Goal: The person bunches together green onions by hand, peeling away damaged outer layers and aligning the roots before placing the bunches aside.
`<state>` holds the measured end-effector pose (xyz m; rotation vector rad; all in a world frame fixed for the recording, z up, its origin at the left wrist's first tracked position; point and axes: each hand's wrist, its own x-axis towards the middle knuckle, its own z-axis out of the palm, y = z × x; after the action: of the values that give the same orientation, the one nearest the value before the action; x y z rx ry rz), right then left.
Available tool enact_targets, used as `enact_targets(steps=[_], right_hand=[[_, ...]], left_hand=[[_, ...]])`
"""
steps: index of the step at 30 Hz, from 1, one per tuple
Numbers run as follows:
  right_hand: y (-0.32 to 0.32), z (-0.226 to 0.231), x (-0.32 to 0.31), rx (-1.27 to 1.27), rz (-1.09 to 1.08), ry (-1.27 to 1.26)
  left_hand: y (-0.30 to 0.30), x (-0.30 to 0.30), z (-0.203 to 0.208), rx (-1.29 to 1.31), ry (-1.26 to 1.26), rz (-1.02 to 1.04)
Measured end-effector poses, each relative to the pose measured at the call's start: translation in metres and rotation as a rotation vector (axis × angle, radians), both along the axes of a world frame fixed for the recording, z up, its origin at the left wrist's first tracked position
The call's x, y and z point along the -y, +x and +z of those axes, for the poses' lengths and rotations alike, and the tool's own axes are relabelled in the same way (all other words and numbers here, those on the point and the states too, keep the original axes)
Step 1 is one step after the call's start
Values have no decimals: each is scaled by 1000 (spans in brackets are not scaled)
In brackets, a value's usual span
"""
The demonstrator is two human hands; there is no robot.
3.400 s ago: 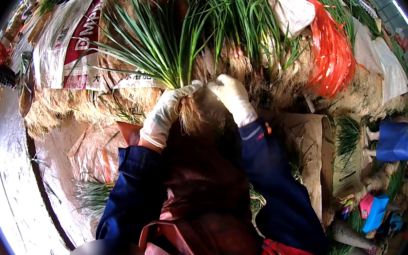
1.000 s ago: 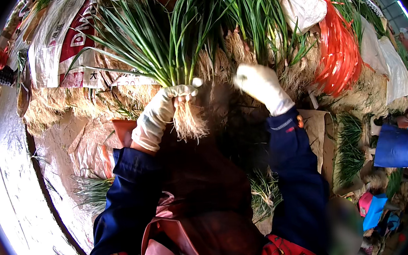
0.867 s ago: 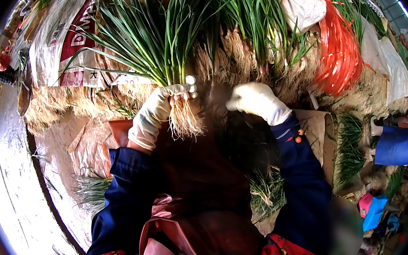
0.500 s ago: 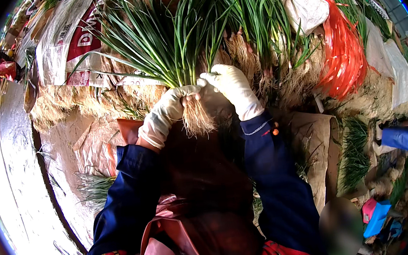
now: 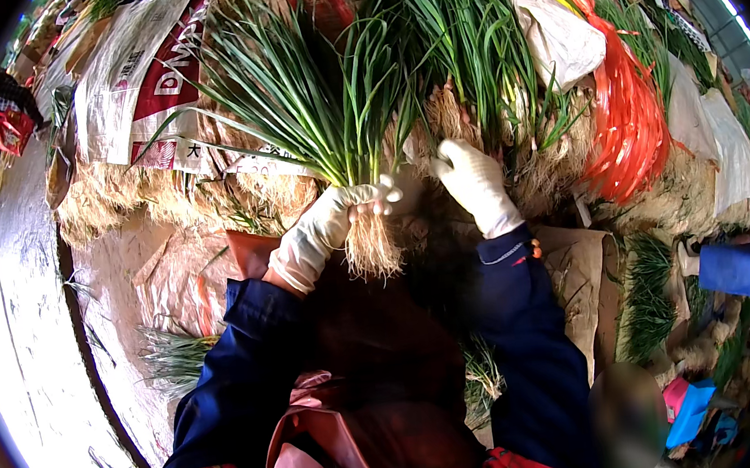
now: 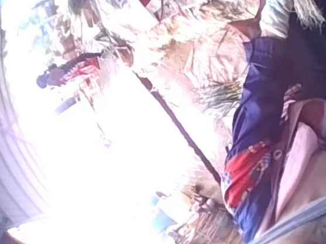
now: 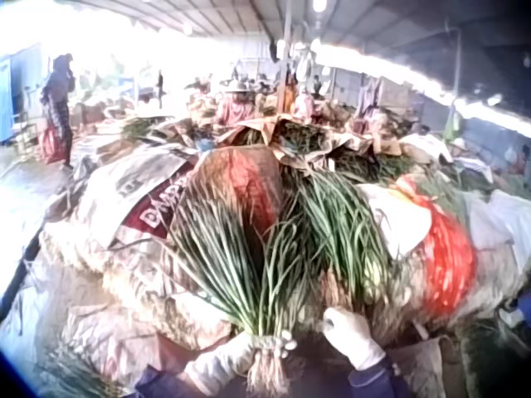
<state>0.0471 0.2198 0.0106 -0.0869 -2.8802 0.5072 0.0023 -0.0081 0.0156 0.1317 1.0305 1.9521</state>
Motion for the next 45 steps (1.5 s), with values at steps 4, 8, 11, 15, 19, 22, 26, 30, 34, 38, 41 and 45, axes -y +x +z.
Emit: enact_targets(steps=[4, 8, 11, 15, 19, 22, 26, 30, 34, 38, 41, 45], right_hand=[[17, 34, 7, 720, 250, 541], [-30, 102, 49, -173, 219, 413], [-65, 86, 51, -343, 472, 581], [-83, 74, 53, -331, 655, 637], [-95, 55, 69, -274, 75, 873], [-133, 80, 26, -200, -42, -302], [-181, 101, -36, -139, -281, -84], [-195, 95, -14, 360, -103, -447], [-195, 71, -57, -150, 196, 174], [-179, 124, -80, -300, -183, 521], [-166, 174, -151, -382, 129, 333], [-56, 132, -113, 929, -203, 365]], left_hand=[[-8, 13, -18, -113, 50, 9], [-7, -3, -26, -154, 47, -18], [-4, -15, -34, -78, 73, -30], [-7, -8, -39, -35, 82, -20], [-9, -6, -41, -77, 110, 5], [4, -14, -40, -55, 11, -113], [4, -22, -36, -107, 67, -139], [2, 1, -24, -60, 143, -100], [3, -7, -17, -205, 105, -175], [1, 11, -1, -233, 306, -156], [1, 25, 4, -343, 426, -67], [-6, 25, 1, -153, 446, 180]])
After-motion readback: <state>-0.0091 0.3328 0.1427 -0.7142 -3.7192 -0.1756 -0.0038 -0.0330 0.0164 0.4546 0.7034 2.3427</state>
